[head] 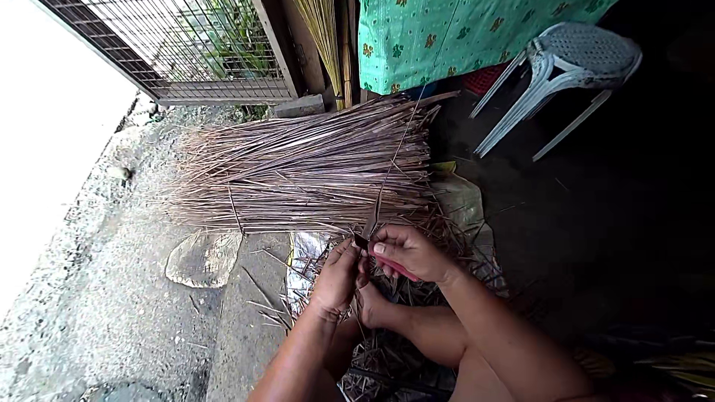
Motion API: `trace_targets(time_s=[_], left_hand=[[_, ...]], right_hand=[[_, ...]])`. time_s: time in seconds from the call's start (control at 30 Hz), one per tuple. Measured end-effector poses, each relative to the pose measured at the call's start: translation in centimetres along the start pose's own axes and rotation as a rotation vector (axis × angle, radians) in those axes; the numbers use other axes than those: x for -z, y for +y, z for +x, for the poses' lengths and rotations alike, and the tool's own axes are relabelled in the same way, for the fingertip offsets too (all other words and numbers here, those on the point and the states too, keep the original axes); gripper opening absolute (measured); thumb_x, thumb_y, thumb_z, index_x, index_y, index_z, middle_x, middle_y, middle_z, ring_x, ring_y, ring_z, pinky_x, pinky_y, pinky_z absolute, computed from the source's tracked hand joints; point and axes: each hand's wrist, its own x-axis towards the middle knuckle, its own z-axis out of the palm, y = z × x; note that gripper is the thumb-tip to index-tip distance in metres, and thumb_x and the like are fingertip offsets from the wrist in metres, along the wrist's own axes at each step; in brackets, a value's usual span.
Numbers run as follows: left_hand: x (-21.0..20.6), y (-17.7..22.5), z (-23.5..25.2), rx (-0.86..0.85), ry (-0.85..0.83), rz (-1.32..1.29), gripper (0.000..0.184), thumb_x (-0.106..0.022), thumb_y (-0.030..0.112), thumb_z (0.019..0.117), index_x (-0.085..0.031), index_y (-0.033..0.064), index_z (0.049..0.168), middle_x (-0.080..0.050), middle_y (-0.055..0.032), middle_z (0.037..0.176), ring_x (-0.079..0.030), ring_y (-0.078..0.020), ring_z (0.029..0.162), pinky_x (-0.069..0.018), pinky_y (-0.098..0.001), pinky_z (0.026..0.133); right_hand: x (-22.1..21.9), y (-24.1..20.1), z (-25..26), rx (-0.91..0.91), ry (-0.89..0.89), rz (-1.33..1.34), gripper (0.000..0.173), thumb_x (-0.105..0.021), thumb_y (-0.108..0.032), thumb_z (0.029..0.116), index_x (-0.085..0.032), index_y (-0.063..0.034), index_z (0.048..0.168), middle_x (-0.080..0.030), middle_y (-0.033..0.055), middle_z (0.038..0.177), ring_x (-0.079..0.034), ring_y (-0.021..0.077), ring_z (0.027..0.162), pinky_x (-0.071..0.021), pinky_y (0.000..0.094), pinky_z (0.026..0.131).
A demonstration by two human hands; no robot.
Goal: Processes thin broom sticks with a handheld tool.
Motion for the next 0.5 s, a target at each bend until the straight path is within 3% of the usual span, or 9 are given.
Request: trace_targets(time_s=[0.13,0.27,0.5], left_hand=[[-0.3,0.3,-0.5,0.028,-0.048,-0.085,0.032,-0.033,0.022,0.1100,-0.057,0.0116,0.092,-0.047,0.0057,0.063,-0.044,-0.0038,0.049,-0.0411,-0.0192,0.047],[-0.4,0.8,-0.9,0.088,-0.101,-0.133,0.029,-0.034,0.025,0.1109,-0.054,0.0118,0.094,-0.046,0.0062,0.064,-0.045,-0.0041,0.048,-0.0427,-0.0188,0.047],[-0.1,0.8,-0.6,0.003,-0.129,0.119,0.025,-0.040,0.026,0.1099,-0.055,0.0123,0.094,-0.045,0.0067,0.064,-0.042,-0.0031,0.048,-0.0379,-0.0185,0.046]], right_hand=[[0.4,0.3,-0.1,0.091,-0.062,0.001,0.020,-0.059,-0.022,0.1043,-0.064,-0.0026,0.109,-0.069,0.0000,0.079,-0.063,0.0059,0.059,-0.0540,0.0211,0.053],[1.8,0.3,-0.1,0.196,0.027,-0.048,0.020,-0.064,-0.021,0.1015,-0.068,-0.0014,0.106,-0.070,-0.0001,0.080,-0.063,0.0049,0.060,-0.0541,0.0205,0.054],[3.4,0.0,-0.3,0.249,0.187,-0.120,0.016,-0.065,-0.015,0.0997,-0.069,-0.0003,0.104,-0.070,0.0023,0.079,-0.063,0.0070,0.061,-0.0558,0.0222,0.057]])
